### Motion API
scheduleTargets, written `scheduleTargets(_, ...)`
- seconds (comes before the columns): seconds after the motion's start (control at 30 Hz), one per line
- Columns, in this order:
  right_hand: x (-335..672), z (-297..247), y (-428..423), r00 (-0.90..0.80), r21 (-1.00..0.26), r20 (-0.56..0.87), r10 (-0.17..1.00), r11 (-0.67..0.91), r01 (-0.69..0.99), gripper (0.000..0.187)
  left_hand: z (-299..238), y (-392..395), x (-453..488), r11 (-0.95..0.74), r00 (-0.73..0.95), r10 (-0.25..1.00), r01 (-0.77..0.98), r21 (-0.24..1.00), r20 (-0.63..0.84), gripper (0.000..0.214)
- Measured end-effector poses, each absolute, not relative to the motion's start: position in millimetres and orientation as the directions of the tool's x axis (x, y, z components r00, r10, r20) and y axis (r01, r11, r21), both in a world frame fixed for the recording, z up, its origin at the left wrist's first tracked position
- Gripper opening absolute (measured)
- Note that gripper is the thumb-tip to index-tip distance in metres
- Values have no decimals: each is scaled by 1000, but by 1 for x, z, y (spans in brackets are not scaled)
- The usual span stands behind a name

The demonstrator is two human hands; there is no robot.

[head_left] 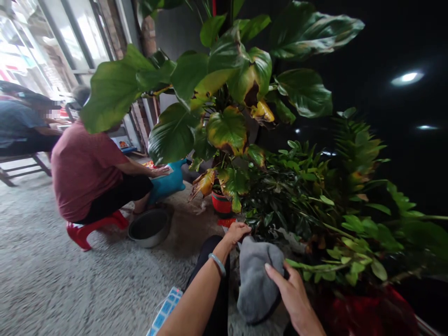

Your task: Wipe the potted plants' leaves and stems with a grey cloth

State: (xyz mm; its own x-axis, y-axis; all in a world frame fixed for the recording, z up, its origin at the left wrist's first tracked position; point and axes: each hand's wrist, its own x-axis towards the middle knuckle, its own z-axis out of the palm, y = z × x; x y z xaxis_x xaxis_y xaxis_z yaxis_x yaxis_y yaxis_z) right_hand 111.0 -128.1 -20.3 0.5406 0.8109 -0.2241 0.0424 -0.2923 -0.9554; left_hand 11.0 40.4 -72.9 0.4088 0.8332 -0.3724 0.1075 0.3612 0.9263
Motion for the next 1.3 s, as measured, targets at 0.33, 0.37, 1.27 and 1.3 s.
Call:
scheduleTargets(0.33, 97, -22, -130, 463, -964, -243, 852, -266, -16, 40, -75, 42, 13, 342, 379, 854, 105, 934, -356, 16)
scheduleTargets(0.37, 94, -21, -131, 439, -963, -249, 863, -271, -14, 39, -76, 42, 13, 335, 380, 858, 98, 937, -346, 17)
scheduleTargets(1.27, 105, -19, -114, 536, -972, -164, 828, -228, 55, 39, -73, 41, 13, 367, 383, 852, 49, 929, -357, 21)
scheduleTargets(1.3, 102, -19, -116, 492, -967, -174, 853, -242, 77, 37, -73, 41, 13, 364, 379, 856, 43, 930, -353, 19)
